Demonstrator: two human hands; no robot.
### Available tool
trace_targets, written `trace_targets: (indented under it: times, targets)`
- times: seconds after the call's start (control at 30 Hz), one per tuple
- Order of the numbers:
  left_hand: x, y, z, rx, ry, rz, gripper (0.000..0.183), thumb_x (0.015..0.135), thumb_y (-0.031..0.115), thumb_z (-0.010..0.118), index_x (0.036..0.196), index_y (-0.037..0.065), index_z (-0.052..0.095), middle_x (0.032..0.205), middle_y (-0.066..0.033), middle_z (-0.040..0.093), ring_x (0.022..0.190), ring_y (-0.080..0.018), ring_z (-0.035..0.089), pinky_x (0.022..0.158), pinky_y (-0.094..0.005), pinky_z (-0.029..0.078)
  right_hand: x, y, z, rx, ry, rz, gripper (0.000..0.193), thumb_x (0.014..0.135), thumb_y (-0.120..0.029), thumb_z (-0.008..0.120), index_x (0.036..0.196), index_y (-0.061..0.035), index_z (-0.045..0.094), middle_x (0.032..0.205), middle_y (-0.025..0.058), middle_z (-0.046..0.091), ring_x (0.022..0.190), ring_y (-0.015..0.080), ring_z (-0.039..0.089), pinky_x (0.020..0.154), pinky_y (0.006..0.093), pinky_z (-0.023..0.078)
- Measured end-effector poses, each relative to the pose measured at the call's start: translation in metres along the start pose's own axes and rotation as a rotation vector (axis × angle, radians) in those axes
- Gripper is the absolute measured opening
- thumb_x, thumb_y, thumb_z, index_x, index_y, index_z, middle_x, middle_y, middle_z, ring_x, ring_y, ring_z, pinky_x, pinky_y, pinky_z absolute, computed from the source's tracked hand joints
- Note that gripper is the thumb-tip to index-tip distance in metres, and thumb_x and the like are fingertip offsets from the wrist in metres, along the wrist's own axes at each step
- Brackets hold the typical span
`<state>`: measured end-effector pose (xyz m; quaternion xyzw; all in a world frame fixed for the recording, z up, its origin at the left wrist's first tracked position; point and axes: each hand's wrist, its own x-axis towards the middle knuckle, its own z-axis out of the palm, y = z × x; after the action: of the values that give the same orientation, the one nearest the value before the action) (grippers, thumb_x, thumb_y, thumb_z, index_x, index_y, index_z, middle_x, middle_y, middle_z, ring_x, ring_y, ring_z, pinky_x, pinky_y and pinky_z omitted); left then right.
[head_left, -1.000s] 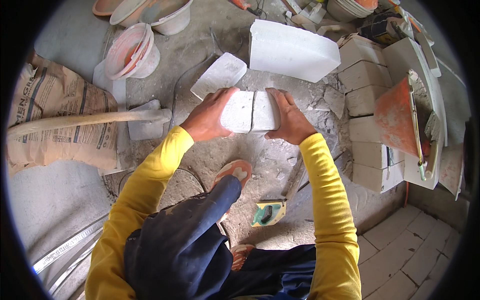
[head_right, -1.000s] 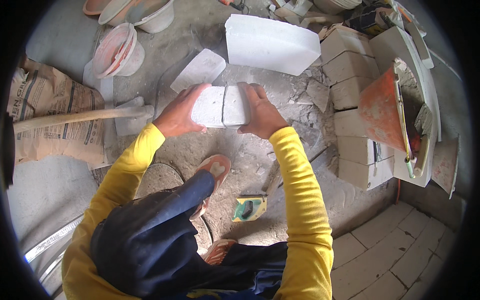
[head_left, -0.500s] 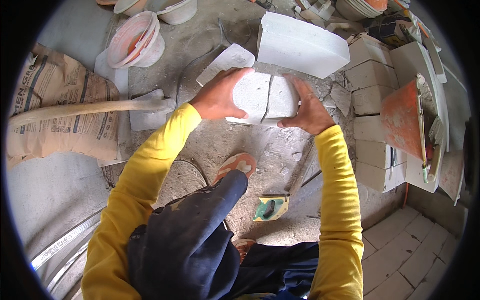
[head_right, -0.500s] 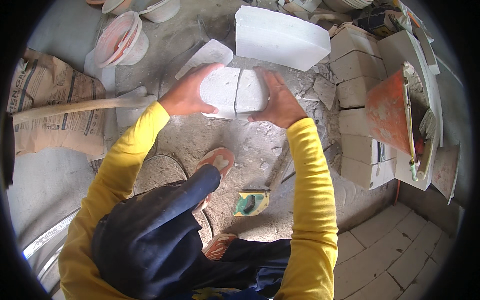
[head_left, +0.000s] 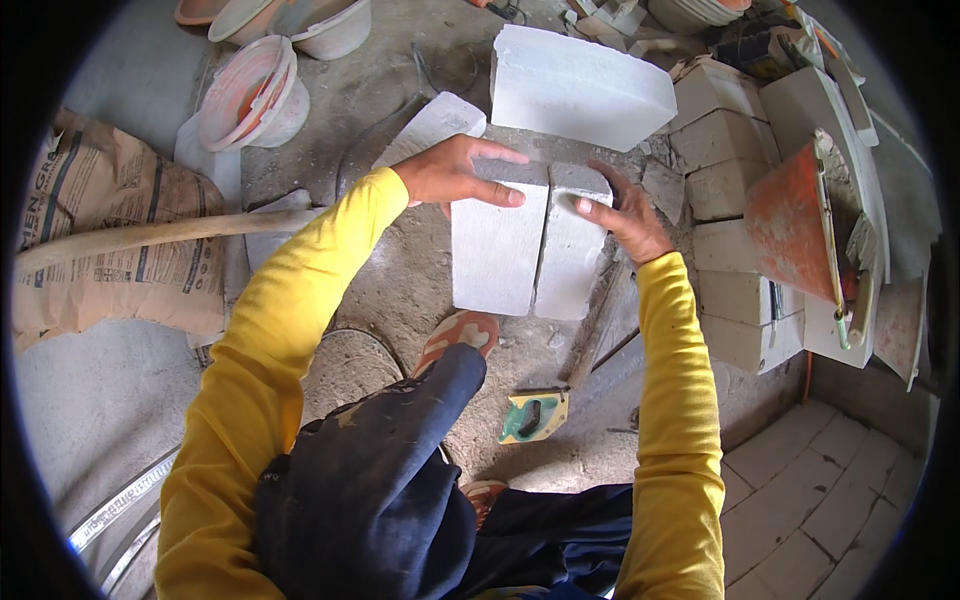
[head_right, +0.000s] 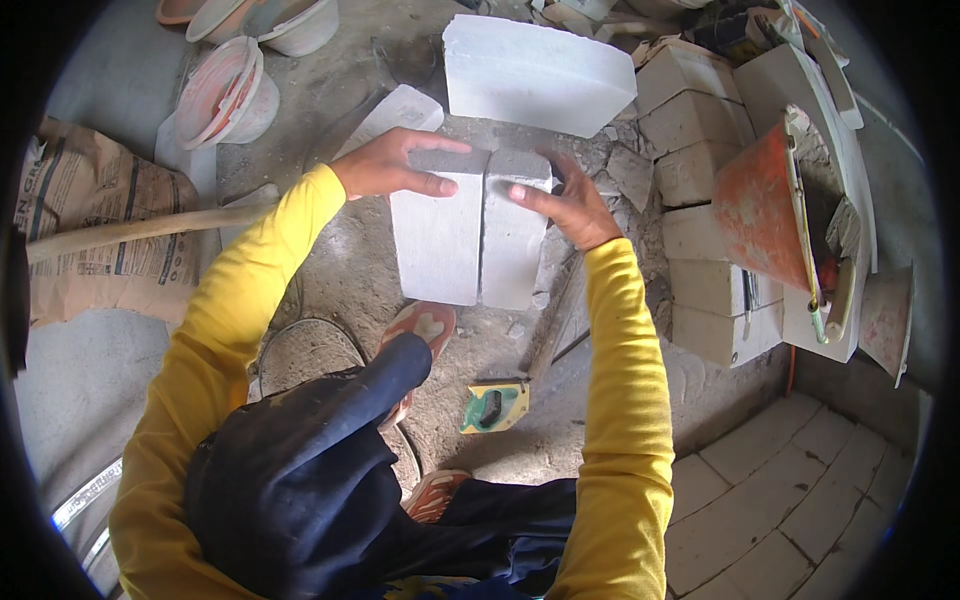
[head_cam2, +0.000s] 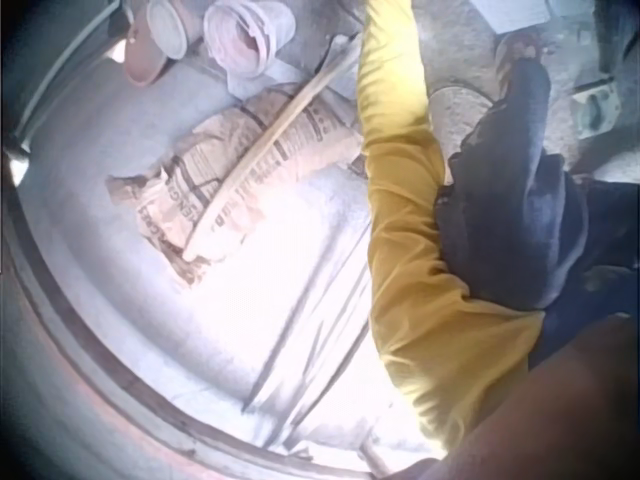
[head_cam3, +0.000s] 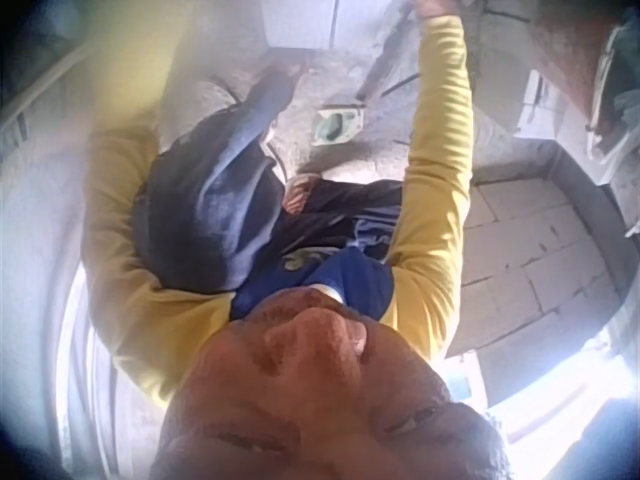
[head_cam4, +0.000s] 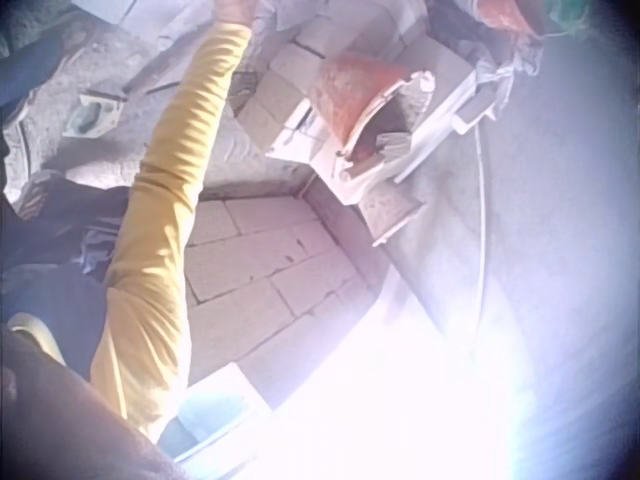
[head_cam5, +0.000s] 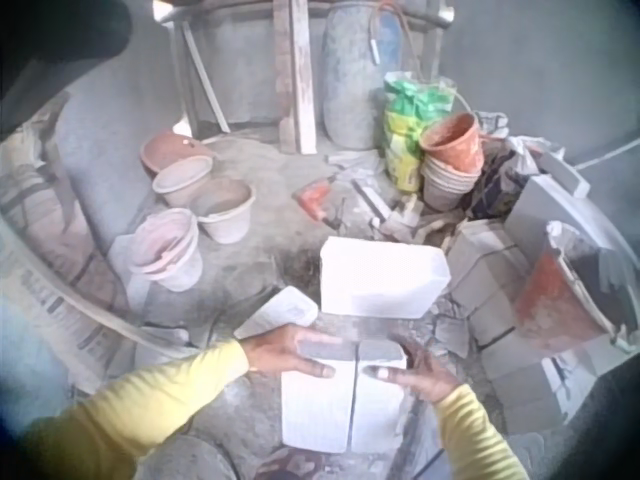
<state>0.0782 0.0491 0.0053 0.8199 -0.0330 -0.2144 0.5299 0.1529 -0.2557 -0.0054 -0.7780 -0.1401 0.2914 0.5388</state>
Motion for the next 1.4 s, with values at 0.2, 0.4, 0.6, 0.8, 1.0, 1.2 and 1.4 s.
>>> trace_targets:
  times: [0.2,0.4,0.6,0.8,1.0,1.2,1.4]
  targets:
    - [0.003,0.0,0.007,-0.042,-0.077,-0.153,0.075,0.086,0.038,0.089,0.151,0.009,0.063,0.15,-0.0211,0.062,0.137,-0.0313,0.06,0.117,-0.0408,0.044,-0.006,0.026,0.013,0.069,0.003,0.09,0.131,0.064,-0.065,0.093,0.155,0.015,0.041,0.149,0.0405,0.052,0.143,0.0497,0.05,0.119,0.0542,0.043]
    - [0.008,-0.012,0.005,-0.091,-0.11,-0.169,0.073,0.087,0.036,0.089,0.15,0.008,0.064,0.152,-0.0215,0.061,0.138,-0.0323,0.059,0.118,-0.04,0.044,-0.001,0.043,0.02,0.143,0.006,0.097,0.135,0.064,-0.066,0.092,0.158,0.0144,0.039,0.151,0.042,0.05,0.145,0.05,0.049,0.12,0.0547,0.042]
    - [0.0,-0.025,0.0,-0.093,-0.099,-0.164,0.07,0.09,0.032,0.087,0.151,0.008,0.063,0.155,-0.0198,0.059,0.14,-0.0283,0.057,0.12,-0.0392,0.042,-0.003,0.047,0.021,0.128,-0.037,0.066,0.134,0.066,-0.066,0.092,0.159,0.0137,0.037,0.149,0.0414,0.053,0.139,0.0481,0.057,0.118,0.0528,0.045]
    - [0.0,-0.036,-0.008,-0.156,-0.077,-0.167,0.07,0.091,0.033,0.086,0.152,0.008,0.062,0.157,-0.0192,0.057,0.145,-0.0269,0.053,0.123,-0.0393,0.038,-0.012,0.054,0.013,0.129,0.008,0.091,0.134,0.068,-0.067,0.091,0.16,0.0134,0.036,0.15,0.0413,0.052,0.14,0.0451,0.057,0.118,0.0508,0.045]
    - [0.005,-0.031,-0.003,-0.105,-0.122,-0.186,0.07,0.092,0.034,0.085,0.152,0.008,0.061,0.155,-0.0204,0.058,0.142,-0.0297,0.055,0.12,-0.0395,0.04,-0.002,0.046,0.015,0.053,0.002,0.117,0.132,0.069,-0.07,0.088,0.159,0.0136,0.038,0.15,0.042,0.051,0.144,0.0505,0.05,0.12,0.0545,0.041]
    - [0.002,-0.017,0.006,-0.133,-0.137,-0.208,0.078,0.089,0.044,0.085,0.153,0.007,0.06,0.148,-0.0226,0.061,0.117,-0.0317,0.072,0.061,-0.0405,0.068,-0.009,0.039,0.031,0.109,0.05,0.143,0.127,0.07,-0.069,0.087,0.156,0.0133,0.043,0.148,0.0409,0.054,0.144,0.0499,0.051,0.121,0.0537,0.04]
    - [-0.001,-0.013,0.001,-0.122,-0.152,-0.276,0.078,0.088,0.044,0.085,0.152,0.007,0.06,0.149,-0.023,0.061,0.126,-0.0335,0.068,0.081,-0.0428,0.067,-0.006,0.038,0.036,0.136,0.038,0.107,0.118,0.076,-0.065,0.085,0.156,0.0121,0.045,0.147,0.036,0.058,0.142,0.0449,0.054,0.121,0.0506,0.039]
